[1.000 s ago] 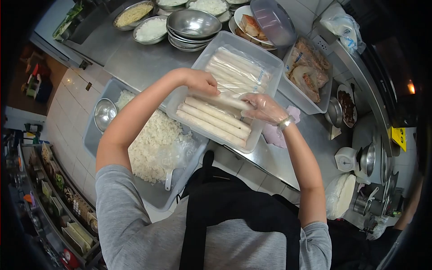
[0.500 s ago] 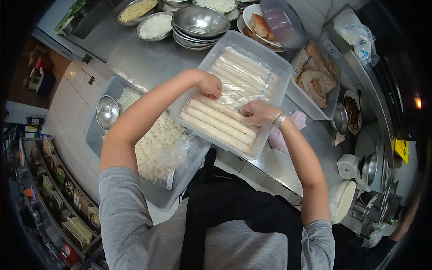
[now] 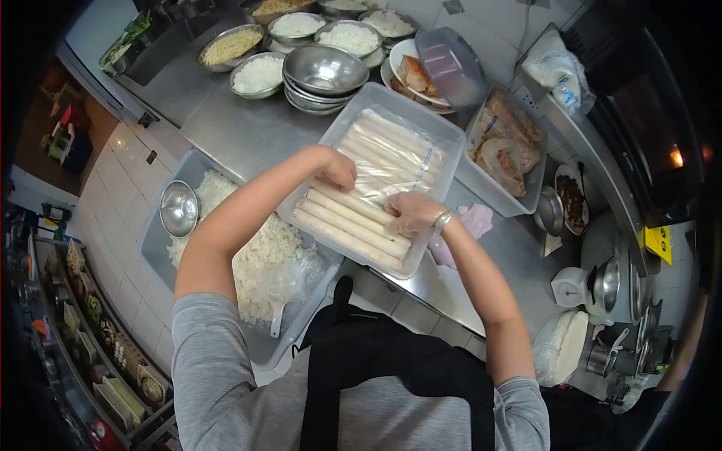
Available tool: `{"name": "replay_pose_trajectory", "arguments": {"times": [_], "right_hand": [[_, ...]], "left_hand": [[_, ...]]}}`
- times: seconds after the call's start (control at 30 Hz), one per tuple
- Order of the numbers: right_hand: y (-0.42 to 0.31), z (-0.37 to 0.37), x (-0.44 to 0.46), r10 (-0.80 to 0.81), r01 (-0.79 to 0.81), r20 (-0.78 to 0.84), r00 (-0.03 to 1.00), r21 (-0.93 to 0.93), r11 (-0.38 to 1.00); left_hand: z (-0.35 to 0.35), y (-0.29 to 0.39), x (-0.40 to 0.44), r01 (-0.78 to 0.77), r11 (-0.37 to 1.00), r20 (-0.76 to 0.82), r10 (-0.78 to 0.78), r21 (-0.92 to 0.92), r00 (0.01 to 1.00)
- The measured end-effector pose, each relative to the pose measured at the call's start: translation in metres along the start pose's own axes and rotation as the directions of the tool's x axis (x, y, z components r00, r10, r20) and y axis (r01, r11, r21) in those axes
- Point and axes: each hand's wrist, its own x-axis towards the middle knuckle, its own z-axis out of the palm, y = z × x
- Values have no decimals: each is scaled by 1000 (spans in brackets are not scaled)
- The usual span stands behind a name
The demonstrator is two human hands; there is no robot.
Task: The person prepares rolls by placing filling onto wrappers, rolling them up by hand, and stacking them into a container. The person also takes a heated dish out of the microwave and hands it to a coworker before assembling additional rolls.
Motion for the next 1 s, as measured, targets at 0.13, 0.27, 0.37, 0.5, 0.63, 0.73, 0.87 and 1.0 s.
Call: {"name": "replay_pose_trajectory", "arguments": {"times": [0.13,0.27,0.37,0.5,0.63,0.73,0.87,1.0], "right_hand": [[3,7,1,8,-3,-66,998,75,997],[0,3,-2,-2,8,-78,997,74,997],[-4,-3,0,28,-25,-42,999,60,998],[-10,-7,-6,42,-28,-96,994,143,989],[-7,-2,-2,-13,26,-175,985,77,997],[-5,1,-2,1,-5,-144,990,-27,1000],[7,13,10,81,-86,-65,995,-84,993],[-5,15,-4,55,-83,-191,980,-142,986]], "left_hand": [[-10,4,2,133,984,133,-117,-119,984],[-9,10,-4,149,982,117,-136,-115,984],[-9,4,1,99,993,175,-87,-60,981],[-6,6,-5,123,982,105,-109,-142,988],[-7,4,-7,57,997,133,-51,-43,990],[-7,-3,4,0,1000,76,1,-7,997],[-6,-2,6,31,1000,81,-30,-1,996],[2,0,6,63,998,81,-65,24,995]]}}
